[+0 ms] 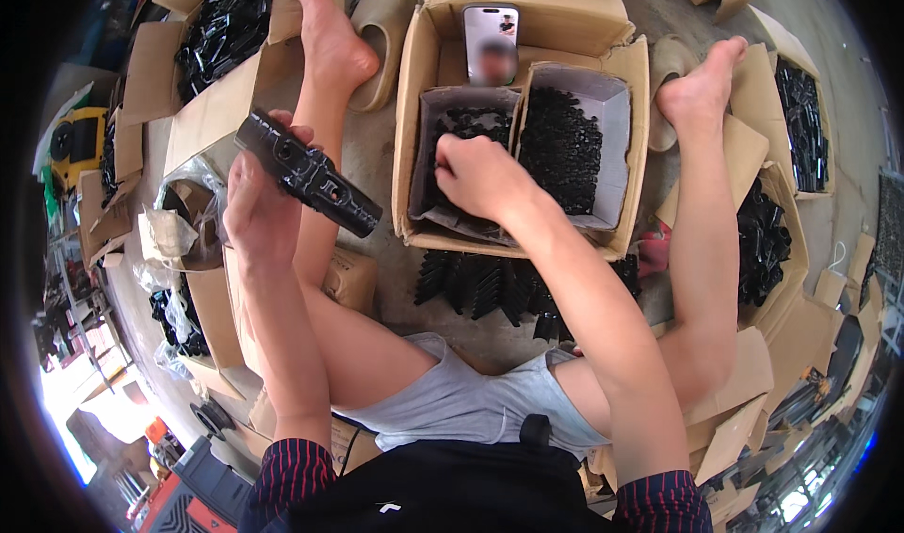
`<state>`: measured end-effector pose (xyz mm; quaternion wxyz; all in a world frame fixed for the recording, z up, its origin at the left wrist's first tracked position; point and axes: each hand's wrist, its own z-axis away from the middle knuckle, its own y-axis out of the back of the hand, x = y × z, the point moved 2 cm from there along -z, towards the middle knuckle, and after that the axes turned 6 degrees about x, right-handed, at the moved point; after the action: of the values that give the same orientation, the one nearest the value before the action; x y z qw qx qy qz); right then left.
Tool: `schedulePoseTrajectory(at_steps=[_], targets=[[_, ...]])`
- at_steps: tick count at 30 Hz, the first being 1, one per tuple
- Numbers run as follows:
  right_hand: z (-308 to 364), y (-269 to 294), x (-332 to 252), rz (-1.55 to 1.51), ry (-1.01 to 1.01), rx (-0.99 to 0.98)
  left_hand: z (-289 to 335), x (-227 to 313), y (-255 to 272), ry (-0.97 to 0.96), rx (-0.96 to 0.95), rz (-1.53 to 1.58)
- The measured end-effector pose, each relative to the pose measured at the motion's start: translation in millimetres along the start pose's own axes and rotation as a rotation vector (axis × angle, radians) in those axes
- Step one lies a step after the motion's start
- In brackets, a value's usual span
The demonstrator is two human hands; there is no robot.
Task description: The person assembles black plastic components by hand while sitting on the floor surrounded by boxes of parts. The person picks up two different plastic pieces, aligns them, and presses them together before setting the assembled unit aside.
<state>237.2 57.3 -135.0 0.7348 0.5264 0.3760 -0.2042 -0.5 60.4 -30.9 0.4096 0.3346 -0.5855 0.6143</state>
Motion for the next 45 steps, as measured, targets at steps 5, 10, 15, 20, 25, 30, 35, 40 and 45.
schedulePoseTrajectory(at_steps=[5, 10, 15, 20, 25, 30, 35, 40, 45], targets=[[18.0, 22.4, -22.8, -0.501, -0.163, 0.241, 1.9, -4.9, -11.4, 0.057, 0.025, -0.063], [65.5, 62.5, -62.5, -0.823, -0.103, 0.372, 6.2, -41.0, -39.0, 0.208, -0.128, -0.141], [110.7, 94.0, -80.8, -0.729, -0.155, 0.397, 35.9, -74.6, -66.4, 0.366, -0.227, -0.056], [137.9, 91.1, -89.5, -0.415, -0.044, 0.446, 64.1, -82.0, -77.5, 0.442, -0.243, 0.087], [147.0, 75.9, -72.3, -0.316, 0.041, 0.531, 67.4, -96.7, -86.6, 0.439, -0.289, 0.065], [150.5, 61.5, -70.0, -0.545, -0.074, 0.611, 74.6, -95.9, -86.1, 0.397, -0.319, -0.05], [160.6, 57.4, -64.8, -0.349, 0.026, 0.696, 84.2, -88.6, -93.8, 0.37, -0.292, -0.07], [172.9, 56.0, -71.9, -0.297, 0.084, 0.819, 104.5, -91.7, -101.2, 0.341, -0.222, -0.089], [187.6, 46.9, -73.8, -0.311, 0.159, 0.834, 136.6, -96.6, -106.1, 0.415, -0.089, 0.045]])
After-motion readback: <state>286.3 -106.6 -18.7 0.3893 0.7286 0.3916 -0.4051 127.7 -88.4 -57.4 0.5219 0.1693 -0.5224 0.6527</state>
